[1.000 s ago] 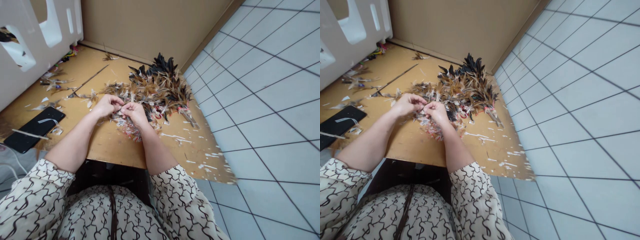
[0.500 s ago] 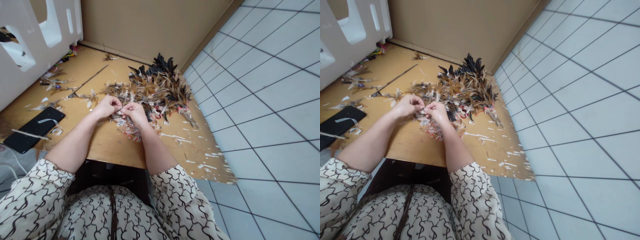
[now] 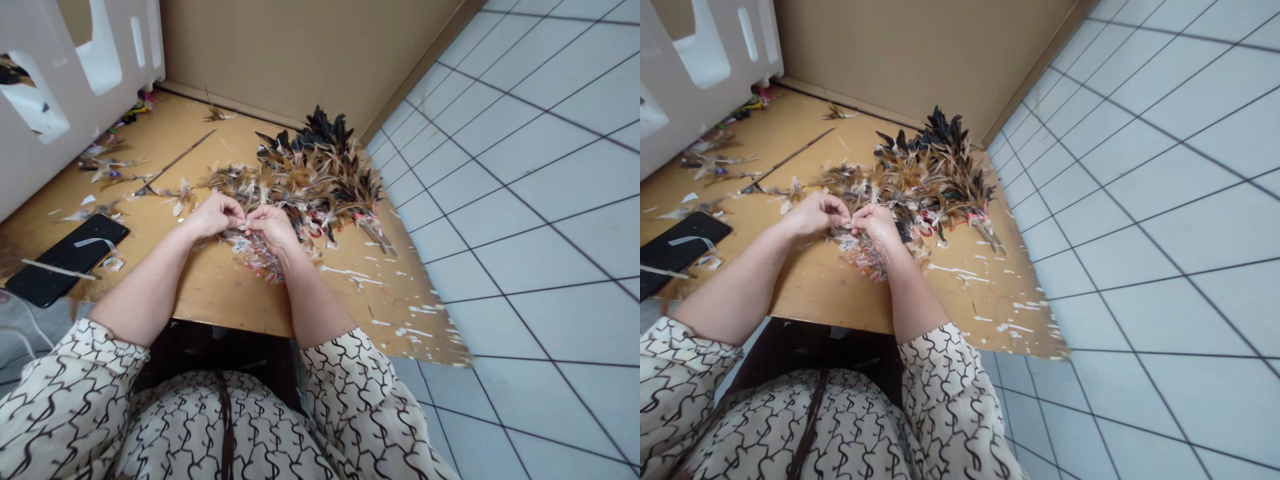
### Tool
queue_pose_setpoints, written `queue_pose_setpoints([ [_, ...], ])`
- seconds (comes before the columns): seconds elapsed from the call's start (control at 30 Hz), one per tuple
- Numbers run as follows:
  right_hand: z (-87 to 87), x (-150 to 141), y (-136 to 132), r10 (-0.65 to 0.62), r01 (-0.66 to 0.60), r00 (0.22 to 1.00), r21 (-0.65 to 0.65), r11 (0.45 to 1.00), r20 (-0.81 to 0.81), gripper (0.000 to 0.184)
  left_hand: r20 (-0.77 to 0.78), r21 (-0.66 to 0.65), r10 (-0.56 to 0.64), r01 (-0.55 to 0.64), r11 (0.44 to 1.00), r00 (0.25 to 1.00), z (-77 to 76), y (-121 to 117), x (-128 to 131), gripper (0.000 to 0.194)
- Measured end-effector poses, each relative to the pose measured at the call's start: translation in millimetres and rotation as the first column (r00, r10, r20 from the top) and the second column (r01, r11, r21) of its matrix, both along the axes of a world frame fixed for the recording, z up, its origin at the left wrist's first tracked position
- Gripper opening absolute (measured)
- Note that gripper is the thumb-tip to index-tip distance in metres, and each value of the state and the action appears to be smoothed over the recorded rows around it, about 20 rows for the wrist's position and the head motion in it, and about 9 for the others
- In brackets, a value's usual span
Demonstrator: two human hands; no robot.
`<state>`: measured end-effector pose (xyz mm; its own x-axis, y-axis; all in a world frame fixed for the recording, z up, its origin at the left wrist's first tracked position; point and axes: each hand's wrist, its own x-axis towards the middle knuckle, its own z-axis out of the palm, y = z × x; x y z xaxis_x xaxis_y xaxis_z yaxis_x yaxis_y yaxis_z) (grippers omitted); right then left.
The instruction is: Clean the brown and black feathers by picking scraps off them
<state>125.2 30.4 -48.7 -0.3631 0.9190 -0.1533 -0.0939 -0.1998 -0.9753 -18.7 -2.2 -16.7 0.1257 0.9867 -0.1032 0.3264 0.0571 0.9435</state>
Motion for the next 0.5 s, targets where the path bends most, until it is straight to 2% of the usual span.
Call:
queue_pose_setpoints([
  [0.17,0.8,-1.9,-2.4,-0.006,0.006,1.0,0.047,0.999,0.01,0.014,0.145,-0.117,0.089,-0.072,0.991,0.985,2.4,-0.8,3.5,0.011],
  [0.27,2.1,-3.7,-4.3,-0.003,0.001,1.0,0.081,0.997,0.026,0.013,0.219,-0.195,0.094,-0.051,0.98,0.971,2.3,-1.4,5.6,0.02],
  [0.37,2.3,-5.1,-4.9,-0.01,0.005,0.999,0.095,0.995,0.049,0.014,0.247,-0.231,0.108,-0.05,0.972,0.963,2.1,-2.1,6.8,0.027],
  [0.5,2.0,-6.5,-5.6,-0.011,0.003,0.997,0.104,0.995,0.076,0.015,0.24,-0.257,0.135,-0.071,0.964,0.961,1.7,-1.6,6.2,0.026],
])
